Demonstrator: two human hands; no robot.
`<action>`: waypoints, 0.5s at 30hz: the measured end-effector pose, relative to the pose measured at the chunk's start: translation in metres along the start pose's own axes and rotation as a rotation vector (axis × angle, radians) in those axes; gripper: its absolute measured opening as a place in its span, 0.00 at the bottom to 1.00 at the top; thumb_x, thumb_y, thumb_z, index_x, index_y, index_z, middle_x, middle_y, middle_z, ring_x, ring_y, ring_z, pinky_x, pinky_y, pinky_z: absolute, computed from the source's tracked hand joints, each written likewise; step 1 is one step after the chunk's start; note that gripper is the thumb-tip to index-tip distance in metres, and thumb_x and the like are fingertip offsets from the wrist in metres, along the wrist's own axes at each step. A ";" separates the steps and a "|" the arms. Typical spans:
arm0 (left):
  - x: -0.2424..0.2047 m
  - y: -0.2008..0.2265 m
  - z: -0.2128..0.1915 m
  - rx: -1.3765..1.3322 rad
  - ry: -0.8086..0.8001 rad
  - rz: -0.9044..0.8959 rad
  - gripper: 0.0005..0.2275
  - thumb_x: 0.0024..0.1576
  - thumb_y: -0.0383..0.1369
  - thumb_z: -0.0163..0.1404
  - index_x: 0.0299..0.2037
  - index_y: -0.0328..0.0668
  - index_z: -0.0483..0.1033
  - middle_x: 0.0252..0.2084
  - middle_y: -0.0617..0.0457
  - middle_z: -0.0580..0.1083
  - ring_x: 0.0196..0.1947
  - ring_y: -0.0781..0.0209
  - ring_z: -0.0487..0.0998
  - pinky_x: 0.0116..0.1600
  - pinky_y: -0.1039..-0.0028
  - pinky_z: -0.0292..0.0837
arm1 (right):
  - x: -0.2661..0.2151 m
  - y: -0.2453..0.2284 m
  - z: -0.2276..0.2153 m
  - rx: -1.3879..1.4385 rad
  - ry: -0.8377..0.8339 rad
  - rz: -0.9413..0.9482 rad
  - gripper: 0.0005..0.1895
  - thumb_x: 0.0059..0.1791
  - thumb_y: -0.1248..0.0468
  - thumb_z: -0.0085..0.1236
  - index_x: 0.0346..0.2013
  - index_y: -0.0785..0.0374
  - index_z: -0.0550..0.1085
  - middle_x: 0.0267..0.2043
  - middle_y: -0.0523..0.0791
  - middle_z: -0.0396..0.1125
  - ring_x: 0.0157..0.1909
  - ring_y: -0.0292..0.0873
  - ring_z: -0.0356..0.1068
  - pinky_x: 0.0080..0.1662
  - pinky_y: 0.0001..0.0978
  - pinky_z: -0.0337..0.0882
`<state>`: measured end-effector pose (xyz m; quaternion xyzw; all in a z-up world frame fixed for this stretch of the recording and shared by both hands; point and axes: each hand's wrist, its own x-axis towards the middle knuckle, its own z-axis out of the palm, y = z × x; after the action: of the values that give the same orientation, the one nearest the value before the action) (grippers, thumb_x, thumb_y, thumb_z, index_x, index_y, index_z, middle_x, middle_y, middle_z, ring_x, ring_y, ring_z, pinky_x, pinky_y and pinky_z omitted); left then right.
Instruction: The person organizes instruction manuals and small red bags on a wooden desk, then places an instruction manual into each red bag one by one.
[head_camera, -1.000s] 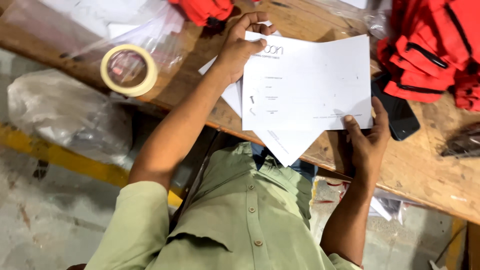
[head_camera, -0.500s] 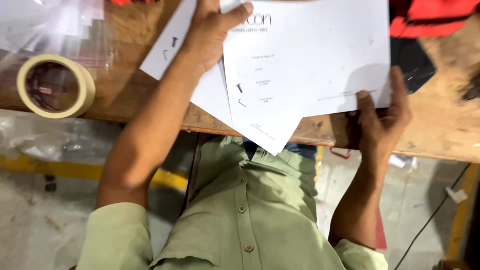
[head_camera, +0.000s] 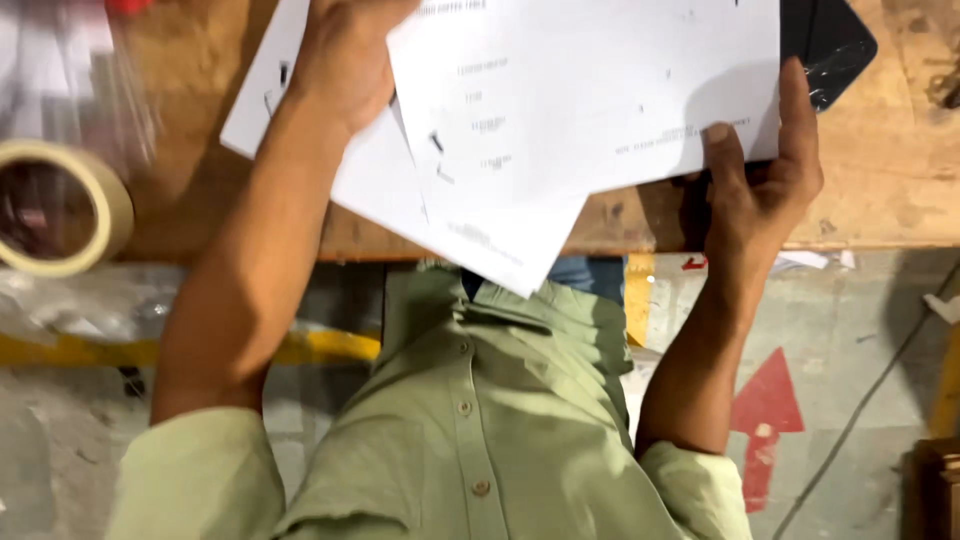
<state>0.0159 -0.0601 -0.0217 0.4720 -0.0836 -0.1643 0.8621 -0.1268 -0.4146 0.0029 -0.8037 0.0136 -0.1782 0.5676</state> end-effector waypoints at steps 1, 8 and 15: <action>-0.002 -0.004 -0.003 -0.004 0.007 0.017 0.12 0.65 0.27 0.49 0.56 0.30 0.69 0.53 0.43 0.76 0.55 0.53 0.81 0.62 0.61 0.80 | -0.001 -0.002 -0.001 -0.001 -0.012 -0.014 0.27 0.66 0.75 0.60 0.77 0.68 0.61 0.55 0.54 0.72 0.42 0.38 0.72 0.44 0.29 0.77; 0.018 -0.010 -0.016 -0.025 0.088 0.128 0.11 0.64 0.28 0.52 0.52 0.28 0.72 0.49 0.41 0.77 0.50 0.53 0.83 0.57 0.58 0.84 | 0.005 -0.009 -0.008 -0.053 -0.207 -0.057 0.44 0.56 0.66 0.69 0.79 0.70 0.53 0.72 0.58 0.65 0.71 0.48 0.70 0.68 0.40 0.74; 0.012 -0.007 -0.012 0.039 0.110 0.060 0.15 0.65 0.35 0.51 0.52 0.27 0.71 0.48 0.38 0.78 0.50 0.51 0.85 0.55 0.57 0.88 | 0.000 -0.023 -0.014 -0.109 -0.338 0.068 0.52 0.48 0.65 0.69 0.79 0.72 0.48 0.62 0.56 0.71 0.60 0.44 0.74 0.61 0.37 0.77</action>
<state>0.0290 -0.0586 -0.0344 0.4944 -0.0533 -0.1104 0.8605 -0.1355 -0.4195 0.0283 -0.8508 -0.0452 -0.0202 0.5231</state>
